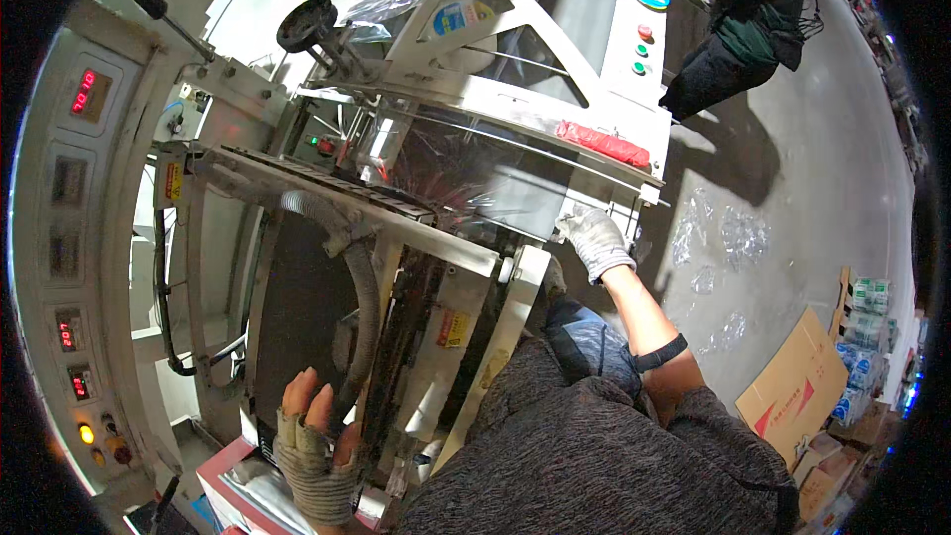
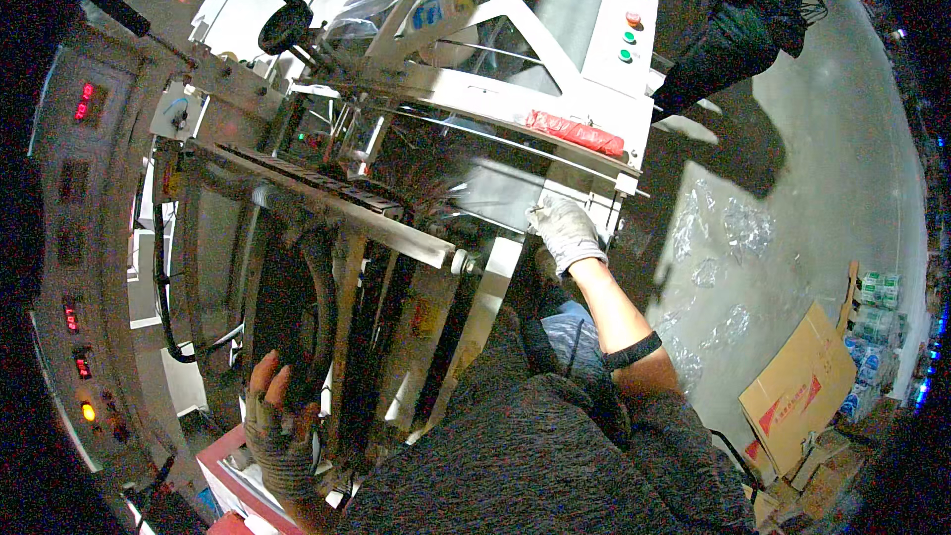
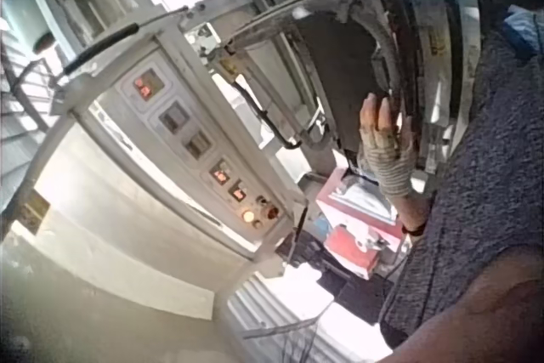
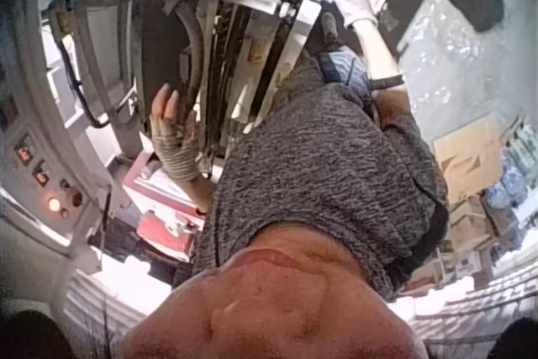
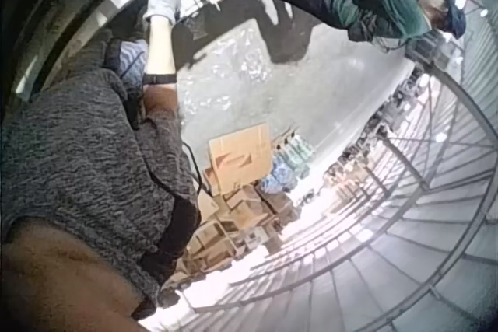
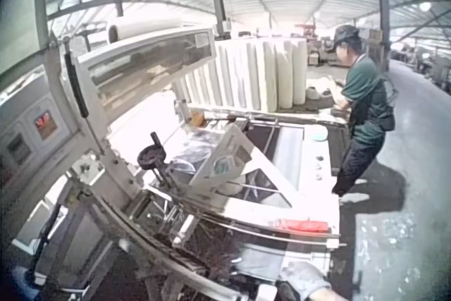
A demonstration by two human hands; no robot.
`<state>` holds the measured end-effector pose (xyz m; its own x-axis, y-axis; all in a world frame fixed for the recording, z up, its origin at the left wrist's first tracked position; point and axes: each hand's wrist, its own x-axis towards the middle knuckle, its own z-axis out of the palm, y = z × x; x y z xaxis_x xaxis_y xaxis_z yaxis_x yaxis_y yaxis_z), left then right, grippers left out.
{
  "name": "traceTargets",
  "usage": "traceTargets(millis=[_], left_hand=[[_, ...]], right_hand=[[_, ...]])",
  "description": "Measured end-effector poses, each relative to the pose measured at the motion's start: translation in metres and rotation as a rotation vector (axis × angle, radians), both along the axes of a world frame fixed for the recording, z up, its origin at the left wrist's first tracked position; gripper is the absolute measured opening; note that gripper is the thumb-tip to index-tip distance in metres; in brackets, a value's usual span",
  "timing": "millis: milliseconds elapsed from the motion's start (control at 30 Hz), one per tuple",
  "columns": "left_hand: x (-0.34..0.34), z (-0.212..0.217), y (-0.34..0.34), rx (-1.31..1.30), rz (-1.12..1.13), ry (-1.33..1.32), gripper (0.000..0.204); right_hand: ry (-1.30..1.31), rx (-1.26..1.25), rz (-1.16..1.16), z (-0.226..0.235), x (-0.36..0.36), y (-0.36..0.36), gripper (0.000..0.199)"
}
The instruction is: Operating a shrink-wrap machine to package plastic containers.
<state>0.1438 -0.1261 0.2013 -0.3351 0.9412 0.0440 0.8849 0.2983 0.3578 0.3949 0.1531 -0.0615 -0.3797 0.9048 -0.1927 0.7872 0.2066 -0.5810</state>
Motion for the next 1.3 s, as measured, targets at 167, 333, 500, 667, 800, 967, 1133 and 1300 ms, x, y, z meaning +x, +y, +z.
traceTargets(millis=[167, 333, 500, 667, 800, 967, 1133, 1300], left_hand=[[-0.02, 0.01, 0.002, -0.05, -0.008, 0.05, 0.045], [-0.037, 0.01, 0.002, -0.037, -0.03, 0.127, 0.054], [-0.043, 0.013, 0.007, -0.031, -0.015, 0.172, 0.052], [-0.046, 0.011, 0.01, -0.054, -0.009, 0.162, 0.048], [-0.052, 0.009, 0.007, -0.06, -0.016, 0.152, 0.047], [-0.056, 0.011, 0.009, -0.103, -0.034, 0.164, 0.043], [-0.061, 0.008, 0.014, -0.106, -0.032, 0.146, 0.045], [-0.062, 0.008, 0.018, -0.108, -0.03, 0.147, 0.048]], right_hand=[[-0.081, -0.091, -0.021, 0.008, -0.017, 0.01, 0.037], [-0.002, -0.099, -0.018, 0.002, -0.025, 0.016, 0.036], [-0.109, -0.002, 0.074, -0.002, -0.029, 0.02, 0.027], [-0.102, 0.113, 0.134, -0.018, -0.024, 0.023, 0.028], [-0.047, -0.065, -0.006, 0.012, -0.039, 0.024, 0.034], [-0.063, -0.03, 0.042, 0.017, -0.043, 0.023, 0.033], [0.029, -0.032, 0.068, -0.014, -0.036, 0.031, 0.033], [0.084, -0.061, 0.043, -0.02, -0.04, 0.031, 0.03]])
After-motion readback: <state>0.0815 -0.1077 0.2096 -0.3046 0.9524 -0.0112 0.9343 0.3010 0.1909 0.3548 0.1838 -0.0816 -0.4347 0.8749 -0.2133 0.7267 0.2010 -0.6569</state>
